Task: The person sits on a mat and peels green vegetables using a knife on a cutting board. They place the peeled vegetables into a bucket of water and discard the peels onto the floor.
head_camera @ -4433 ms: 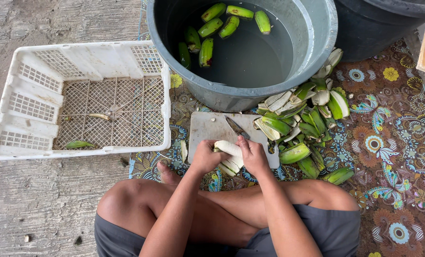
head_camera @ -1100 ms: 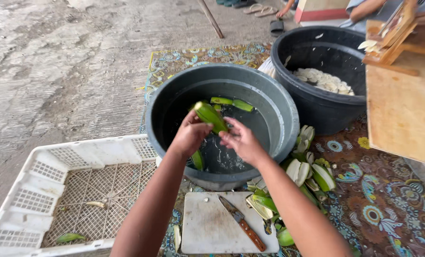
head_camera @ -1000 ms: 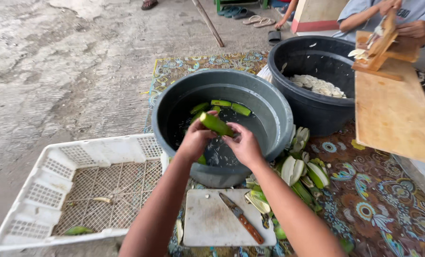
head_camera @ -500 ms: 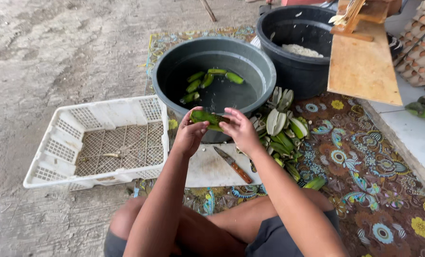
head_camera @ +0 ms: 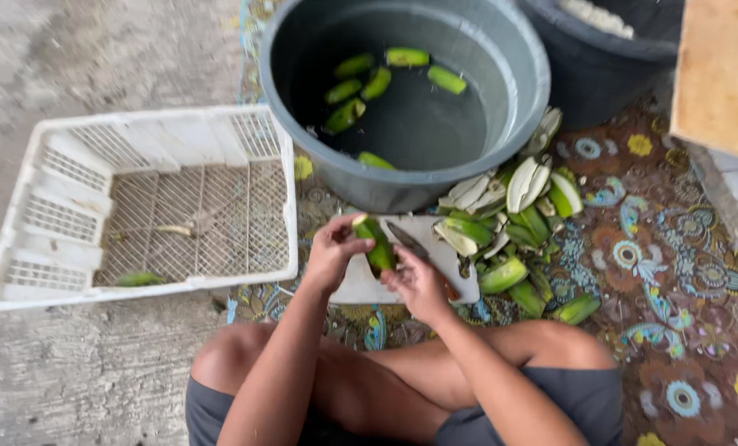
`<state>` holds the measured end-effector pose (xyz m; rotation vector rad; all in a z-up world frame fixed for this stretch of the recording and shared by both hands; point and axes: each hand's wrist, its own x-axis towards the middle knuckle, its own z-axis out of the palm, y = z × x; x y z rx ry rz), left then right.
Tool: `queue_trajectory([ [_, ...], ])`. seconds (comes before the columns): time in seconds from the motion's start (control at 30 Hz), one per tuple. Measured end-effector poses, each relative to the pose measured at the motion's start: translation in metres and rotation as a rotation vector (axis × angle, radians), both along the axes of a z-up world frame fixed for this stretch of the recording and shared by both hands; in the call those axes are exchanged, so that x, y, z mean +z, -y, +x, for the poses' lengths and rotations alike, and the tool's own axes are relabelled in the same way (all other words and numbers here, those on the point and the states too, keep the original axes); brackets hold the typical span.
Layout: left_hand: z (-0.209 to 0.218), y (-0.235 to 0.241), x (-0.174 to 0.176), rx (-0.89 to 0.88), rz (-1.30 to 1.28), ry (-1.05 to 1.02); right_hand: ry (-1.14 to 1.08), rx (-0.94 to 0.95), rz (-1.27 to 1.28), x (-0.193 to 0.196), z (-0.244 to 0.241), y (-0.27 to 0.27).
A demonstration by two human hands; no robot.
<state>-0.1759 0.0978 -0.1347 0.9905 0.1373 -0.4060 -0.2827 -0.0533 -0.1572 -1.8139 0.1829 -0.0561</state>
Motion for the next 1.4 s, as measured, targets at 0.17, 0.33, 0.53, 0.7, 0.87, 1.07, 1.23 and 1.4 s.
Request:
queue_trajectory([
  [0.17,0.018,0.013,-0.005,-0.157,0.054,0.092,-0.03,-0.098,0.179,0.006,0.023,0.011],
  [0.33,0.018,0.015,-0.011,-0.154,0.189,0.074,-0.047,-0.11,0.177,-0.009,0.036,0.017],
  [0.53,0.004,0.024,-0.016,-0.301,0.355,0.247,-0.082,-0.054,0.282,-0.031,0.03,0.018],
  [0.7,-0.001,0.029,-0.017,-0.397,0.479,0.28,0.209,-0.13,-0.181,-0.002,0.024,0.014],
  [0.87,0.011,0.02,-0.029,-0.239,-0.154,-0.204,0.31,-0.041,-0.273,0.047,0.025,0.007],
  [1.07,-0.001,0.022,-0.008,-0.325,0.267,-0.096,0.181,-0.141,-0.028,0.019,0.025,0.028],
  [1.23,-0.006,0.017,0.008,-0.349,0.705,0.461,0.122,-0.222,0.003,0.017,0.028,0.042],
  [1.4,-0.006,0.023,-0.023,-0.449,0.549,0.397,0.103,-0.169,0.089,-0.001,0.031,0.049],
])
